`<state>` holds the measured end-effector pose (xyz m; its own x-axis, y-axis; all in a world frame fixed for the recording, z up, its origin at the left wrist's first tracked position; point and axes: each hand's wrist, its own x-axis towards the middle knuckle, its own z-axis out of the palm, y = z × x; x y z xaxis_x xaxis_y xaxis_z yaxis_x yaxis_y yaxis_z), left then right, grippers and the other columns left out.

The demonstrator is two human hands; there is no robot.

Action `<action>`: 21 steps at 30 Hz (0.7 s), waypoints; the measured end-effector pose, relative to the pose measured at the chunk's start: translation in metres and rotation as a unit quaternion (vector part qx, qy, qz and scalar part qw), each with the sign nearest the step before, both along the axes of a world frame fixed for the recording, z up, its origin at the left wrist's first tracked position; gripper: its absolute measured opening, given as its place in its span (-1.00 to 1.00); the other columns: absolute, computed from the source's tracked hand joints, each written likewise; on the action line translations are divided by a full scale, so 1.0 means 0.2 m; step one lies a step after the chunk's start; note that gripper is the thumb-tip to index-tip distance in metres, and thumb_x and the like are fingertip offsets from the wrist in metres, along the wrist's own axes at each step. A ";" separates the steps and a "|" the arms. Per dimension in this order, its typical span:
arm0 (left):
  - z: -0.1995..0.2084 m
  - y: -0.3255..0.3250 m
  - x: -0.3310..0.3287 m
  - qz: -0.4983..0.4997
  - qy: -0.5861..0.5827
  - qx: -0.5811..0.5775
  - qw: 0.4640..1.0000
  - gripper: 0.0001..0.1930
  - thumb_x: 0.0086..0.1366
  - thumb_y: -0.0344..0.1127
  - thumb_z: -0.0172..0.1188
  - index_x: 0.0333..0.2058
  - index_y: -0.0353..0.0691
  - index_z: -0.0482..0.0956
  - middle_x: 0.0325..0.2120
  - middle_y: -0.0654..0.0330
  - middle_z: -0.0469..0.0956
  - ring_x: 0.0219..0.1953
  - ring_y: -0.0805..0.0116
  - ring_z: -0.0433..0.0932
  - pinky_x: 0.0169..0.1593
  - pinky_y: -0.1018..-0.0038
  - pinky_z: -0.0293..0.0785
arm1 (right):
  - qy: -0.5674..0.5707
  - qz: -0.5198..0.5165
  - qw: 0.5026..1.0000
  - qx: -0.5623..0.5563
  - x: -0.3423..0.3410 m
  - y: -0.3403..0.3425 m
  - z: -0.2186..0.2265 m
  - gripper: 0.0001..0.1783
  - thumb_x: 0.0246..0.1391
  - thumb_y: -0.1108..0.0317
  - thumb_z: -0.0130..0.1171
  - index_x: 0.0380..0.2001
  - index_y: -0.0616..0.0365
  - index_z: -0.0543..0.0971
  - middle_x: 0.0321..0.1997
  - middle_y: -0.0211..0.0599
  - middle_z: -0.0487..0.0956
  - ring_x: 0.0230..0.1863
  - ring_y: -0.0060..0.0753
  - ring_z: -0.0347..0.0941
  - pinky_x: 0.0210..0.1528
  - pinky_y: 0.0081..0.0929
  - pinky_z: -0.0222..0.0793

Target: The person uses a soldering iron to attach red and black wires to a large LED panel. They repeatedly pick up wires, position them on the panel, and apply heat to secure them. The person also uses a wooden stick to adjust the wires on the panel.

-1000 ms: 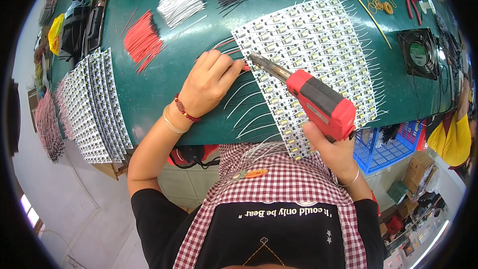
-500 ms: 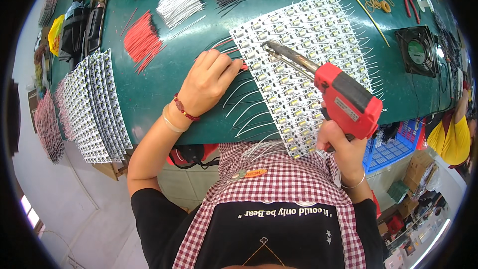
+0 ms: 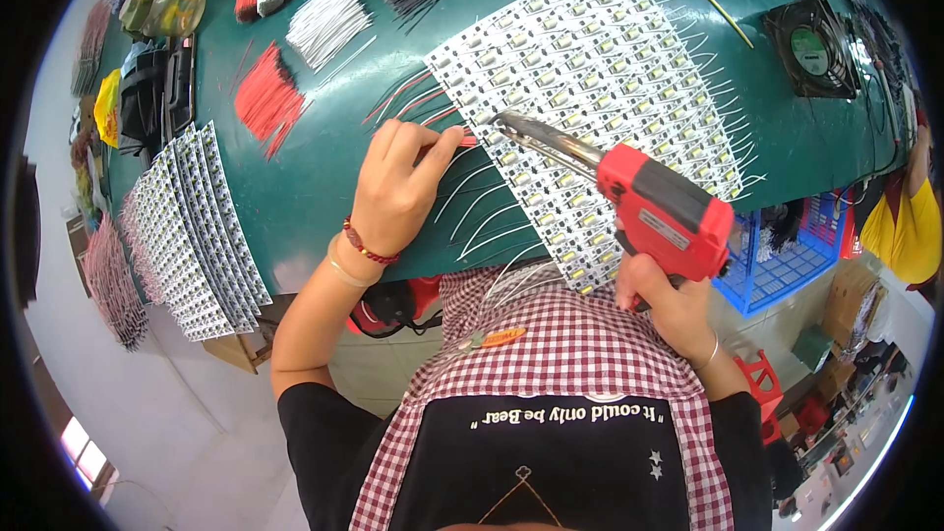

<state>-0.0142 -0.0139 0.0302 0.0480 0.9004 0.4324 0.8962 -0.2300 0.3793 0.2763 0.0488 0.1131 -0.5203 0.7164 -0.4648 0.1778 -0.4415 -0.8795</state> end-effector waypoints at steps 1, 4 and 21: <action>-0.02 0.00 0.00 -0.001 -0.005 0.001 1.000 -0.66 -0.07 -0.57 0.17 -0.21 -0.33 0.58 -0.48 0.19 0.36 -0.43 0.29 0.37 -0.34 0.44 0.36 | -0.010 0.010 1.000 -0.009 -0.01 0.00 -0.01 -0.68 0.24 0.31 0.07 -0.07 0.34 0.42 -0.62 -0.36 0.44 -0.58 -0.56 0.39 -0.51 -0.60 0.30; -0.02 0.00 0.01 0.002 0.000 -0.014 1.000 -0.66 -0.06 -0.58 0.16 -0.22 -0.33 0.59 -0.49 0.20 0.35 -0.43 0.30 0.35 -0.33 0.44 0.34 | -0.031 0.019 0.999 -0.013 -0.04 -0.01 -0.04 -0.81 0.20 0.38 0.13 -0.19 0.26 0.47 -0.53 -0.43 0.49 -0.56 -0.64 0.39 -0.49 -0.62 0.32; -0.07 0.03 0.03 0.004 -0.016 0.003 1.000 -0.71 -0.05 -0.58 0.17 -0.25 -0.34 0.58 -0.51 0.20 0.31 -0.44 0.29 0.34 -0.32 0.43 0.33 | -0.123 0.076 0.982 0.120 -0.07 -0.01 -0.10 -0.84 0.21 0.38 0.09 -0.43 0.22 0.48 -0.57 -0.43 0.47 -0.56 -0.62 0.37 -0.49 -0.60 0.29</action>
